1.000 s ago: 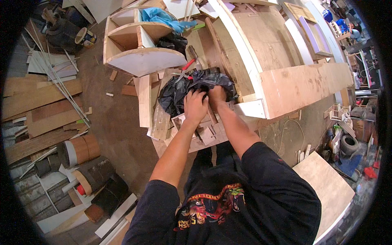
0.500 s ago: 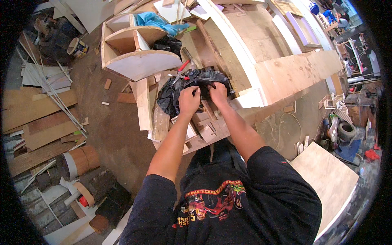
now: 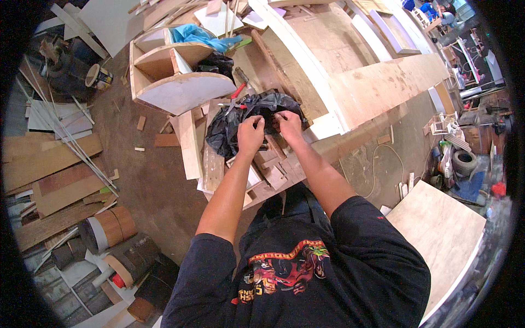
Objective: The person builds a wooden frame by positioning wooden boards, marking wood with a pencil, and driving nails into the wood using a hammer.
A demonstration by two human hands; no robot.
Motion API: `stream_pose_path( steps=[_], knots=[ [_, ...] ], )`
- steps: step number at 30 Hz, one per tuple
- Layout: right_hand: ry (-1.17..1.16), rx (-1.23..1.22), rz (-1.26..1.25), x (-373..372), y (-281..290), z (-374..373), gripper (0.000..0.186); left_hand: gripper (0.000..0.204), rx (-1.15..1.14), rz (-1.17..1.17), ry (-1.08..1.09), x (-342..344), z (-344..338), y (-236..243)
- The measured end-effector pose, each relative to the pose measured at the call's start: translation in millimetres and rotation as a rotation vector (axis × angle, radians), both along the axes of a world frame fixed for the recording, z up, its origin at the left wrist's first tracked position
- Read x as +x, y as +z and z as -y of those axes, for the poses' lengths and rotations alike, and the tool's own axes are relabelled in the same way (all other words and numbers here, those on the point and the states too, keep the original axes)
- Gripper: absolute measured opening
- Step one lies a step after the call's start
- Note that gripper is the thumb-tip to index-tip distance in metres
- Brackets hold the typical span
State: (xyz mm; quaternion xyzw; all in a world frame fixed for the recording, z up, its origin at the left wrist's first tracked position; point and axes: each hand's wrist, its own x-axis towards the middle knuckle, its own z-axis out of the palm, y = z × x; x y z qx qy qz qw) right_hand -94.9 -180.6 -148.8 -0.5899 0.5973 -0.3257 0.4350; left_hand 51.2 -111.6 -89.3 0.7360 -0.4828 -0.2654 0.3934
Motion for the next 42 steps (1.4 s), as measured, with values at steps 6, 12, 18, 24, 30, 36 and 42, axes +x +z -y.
stream_pose_path(
  steps=[6,12,18,24,30,36,42],
  knots=[
    [-0.025,0.094,0.149,-11.6,-30.3,7.5,0.020,0.029,0.093,-0.087,-0.005,-13.1,1.3,14.7],
    [0.059,0.097,0.279,-6.5,-14.4,-11.8,0.023,0.030,0.061,-0.099,-0.003,-17.1,-9.7,9.4],
    [0.100,0.050,0.187,-26.2,-7.4,-44.7,0.028,0.030,0.147,-0.153,-0.038,-45.8,-31.9,1.1],
    [0.151,0.097,0.070,-79.8,10.8,-85.9,0.031,0.029,0.119,-0.311,-0.109,-86.3,-60.7,-25.9],
    [0.196,0.236,0.066,-157.1,20.2,-92.6,0.028,0.024,0.256,-0.805,-0.076,-159.3,-67.9,-45.7],
    [0.226,0.155,0.046,-227.7,20.6,-61.7,0.014,0.022,0.393,-0.899,0.017,-236.8,-40.0,-70.2],
    [0.239,0.165,0.033,-310.2,13.3,6.3,0.016,0.028,0.422,-0.837,-0.036,-314.9,17.3,-66.3]
  ],
)
